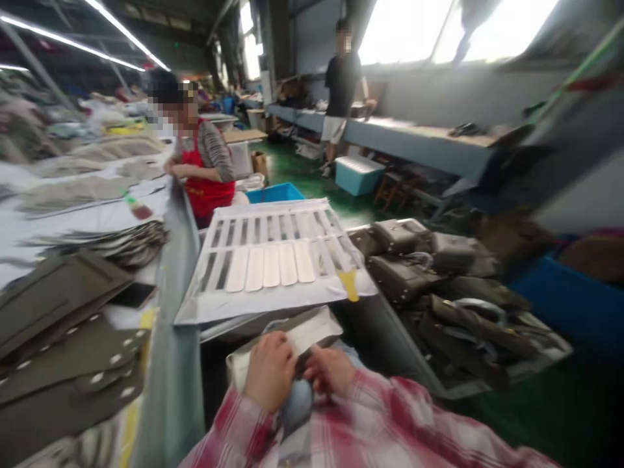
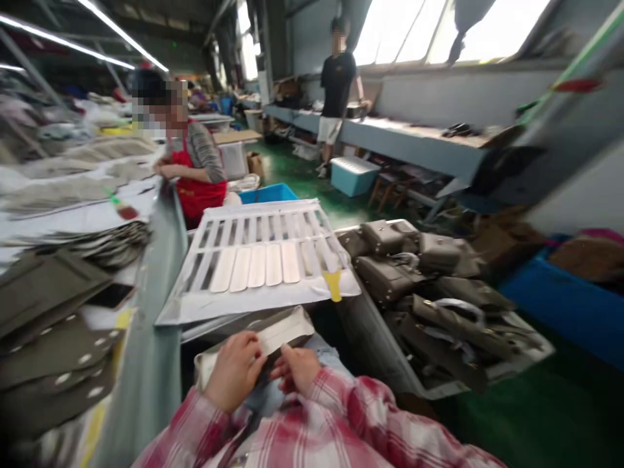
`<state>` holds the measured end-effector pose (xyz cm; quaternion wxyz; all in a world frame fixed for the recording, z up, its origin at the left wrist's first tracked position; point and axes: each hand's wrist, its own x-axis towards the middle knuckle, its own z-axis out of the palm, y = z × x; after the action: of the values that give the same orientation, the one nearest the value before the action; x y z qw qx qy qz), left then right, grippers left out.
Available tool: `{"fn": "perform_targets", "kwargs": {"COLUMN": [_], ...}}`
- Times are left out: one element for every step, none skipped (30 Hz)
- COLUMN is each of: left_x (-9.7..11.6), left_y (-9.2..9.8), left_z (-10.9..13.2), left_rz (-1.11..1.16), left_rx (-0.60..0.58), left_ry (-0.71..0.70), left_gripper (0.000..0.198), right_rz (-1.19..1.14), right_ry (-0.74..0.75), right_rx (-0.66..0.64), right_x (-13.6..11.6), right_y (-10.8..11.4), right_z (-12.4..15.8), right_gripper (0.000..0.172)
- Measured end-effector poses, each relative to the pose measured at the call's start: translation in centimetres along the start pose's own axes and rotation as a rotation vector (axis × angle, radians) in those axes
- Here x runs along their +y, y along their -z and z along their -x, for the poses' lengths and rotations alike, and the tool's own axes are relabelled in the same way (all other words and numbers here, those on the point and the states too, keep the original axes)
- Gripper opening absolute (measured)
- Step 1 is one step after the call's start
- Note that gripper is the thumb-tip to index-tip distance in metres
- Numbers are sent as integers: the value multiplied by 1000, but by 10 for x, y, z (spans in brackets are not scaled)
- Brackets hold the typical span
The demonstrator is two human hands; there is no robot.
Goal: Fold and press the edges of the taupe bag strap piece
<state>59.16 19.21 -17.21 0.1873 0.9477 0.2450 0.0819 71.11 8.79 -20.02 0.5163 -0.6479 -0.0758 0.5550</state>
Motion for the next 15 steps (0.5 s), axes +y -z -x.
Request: {"fn": "perform_targets", "kwargs": {"left_x": [2, 4, 6, 8, 10, 12, 12, 13, 12, 12, 12, 13, 14, 15, 16], "left_y": [1, 1, 1, 0, 0, 0, 0, 0, 0, 0, 1, 1, 1, 1, 1], "left_z": [-3, -6, -8, -10, -10, -10, -9, -8, -8, -7, -8, -8, -8, -9, -9], "left_rz": [-4, -8, -10, -12, -14, -17, -21, -25, -29, -33, -36, -38, -39, -39, -40], "left_rx": [-9, -7, -3, 1, 4, 6, 7, 8, 9, 8, 6, 3, 1, 1, 1], "left_ry": [46, 77, 102, 118, 126, 129, 127, 123, 122, 121, 120, 119, 118, 118, 117], "left_gripper": [9, 9, 9, 9, 9, 9, 9, 9, 9, 9, 9, 9, 9, 9, 9], "right_rz": [-11, -29, -44, -57, -65, -67, -66, -64, -61, -58, -56, -54, -51, -46, -40], "right_ry": [-47, -92, -125, -145, -155, -155, -151, -145, -139, -135, -131, -127, -124, -123, -121], "right_rx": [-3, 5, 10, 17, 23, 27, 32, 39, 42, 41, 37, 33, 28, 23, 19], "right_x": [2, 3, 3, 2, 1, 0, -1, -1, -1, 0, 1, 2, 3, 4, 4], "right_y": [-1, -2, -2, -2, -2, -4, -6, -8, -10, -12, -13, -15, -17, -18, -20], "right_z": [-6, -10, -12, -11, -9, -7, -5, -4, -3, -3, -3, -3, -3, -3, -2], "right_gripper": [41, 40, 39, 39, 39, 39, 39, 39, 39, 40, 40, 40, 40, 40, 40]}}
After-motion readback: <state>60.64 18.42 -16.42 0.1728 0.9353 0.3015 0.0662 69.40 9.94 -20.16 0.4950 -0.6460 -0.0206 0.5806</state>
